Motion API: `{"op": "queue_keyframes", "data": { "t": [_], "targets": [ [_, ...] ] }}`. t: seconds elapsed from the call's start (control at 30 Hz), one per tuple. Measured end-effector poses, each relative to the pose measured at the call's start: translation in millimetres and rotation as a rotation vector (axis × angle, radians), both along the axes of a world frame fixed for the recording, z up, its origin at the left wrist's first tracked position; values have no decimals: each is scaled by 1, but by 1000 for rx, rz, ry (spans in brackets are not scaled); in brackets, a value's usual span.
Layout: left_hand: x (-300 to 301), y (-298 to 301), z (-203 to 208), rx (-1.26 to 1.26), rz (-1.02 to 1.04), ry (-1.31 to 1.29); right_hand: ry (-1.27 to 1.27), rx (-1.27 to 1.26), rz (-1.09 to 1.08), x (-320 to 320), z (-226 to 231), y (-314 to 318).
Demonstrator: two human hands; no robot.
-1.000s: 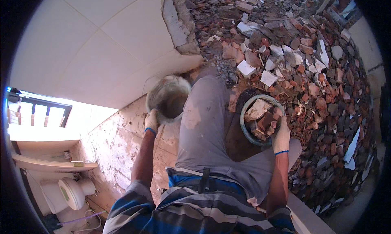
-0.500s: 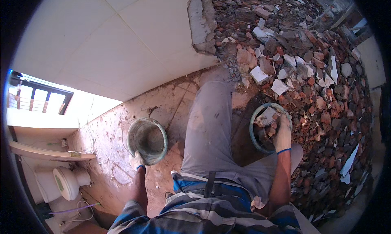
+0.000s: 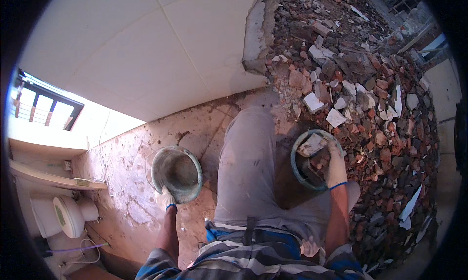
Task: The person sits on the floor and uses gloved hands to pick up broken tiles and bricks from a pile of rubble, placing them into two buckets. The person repeatedly reaches for debris and transfers it into the buckets.
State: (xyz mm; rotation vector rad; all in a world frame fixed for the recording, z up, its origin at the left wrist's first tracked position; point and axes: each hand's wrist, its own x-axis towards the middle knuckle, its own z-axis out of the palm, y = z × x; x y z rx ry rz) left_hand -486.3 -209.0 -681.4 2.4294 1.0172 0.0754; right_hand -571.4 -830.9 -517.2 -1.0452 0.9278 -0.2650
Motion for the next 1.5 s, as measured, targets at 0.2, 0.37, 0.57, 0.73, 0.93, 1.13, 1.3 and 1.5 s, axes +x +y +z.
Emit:
{"op": "queue_keyframes", "data": {
  "t": [0.2,0.37,0.57,0.73,0.93,1.13,1.3,1.5],
  "targets": [
    [13,4,8,40,-56,27,7,83,192,76,6,48],
    [22,5,8,34,-96,-14,-16,-53,597,150,-2,86],
    [20,-1,5,31,-58,18,-129,-561,1120,239,-44,144],
    [19,2,-1,26,-37,-3,-373,-1021,1203,281,-51,169],
    [16,3,-3,-65,-37,-76,-526,-874,1032,286,-53,146],
    [15,-6,5,67,13,-11,-159,30,829,240,-86,95],
    [15,-6,6,19,42,-6,-203,340,427,202,-138,61],
    [14,8,-5,-76,-47,-124,219,-413,560,91,-169,35]
  ]
}}
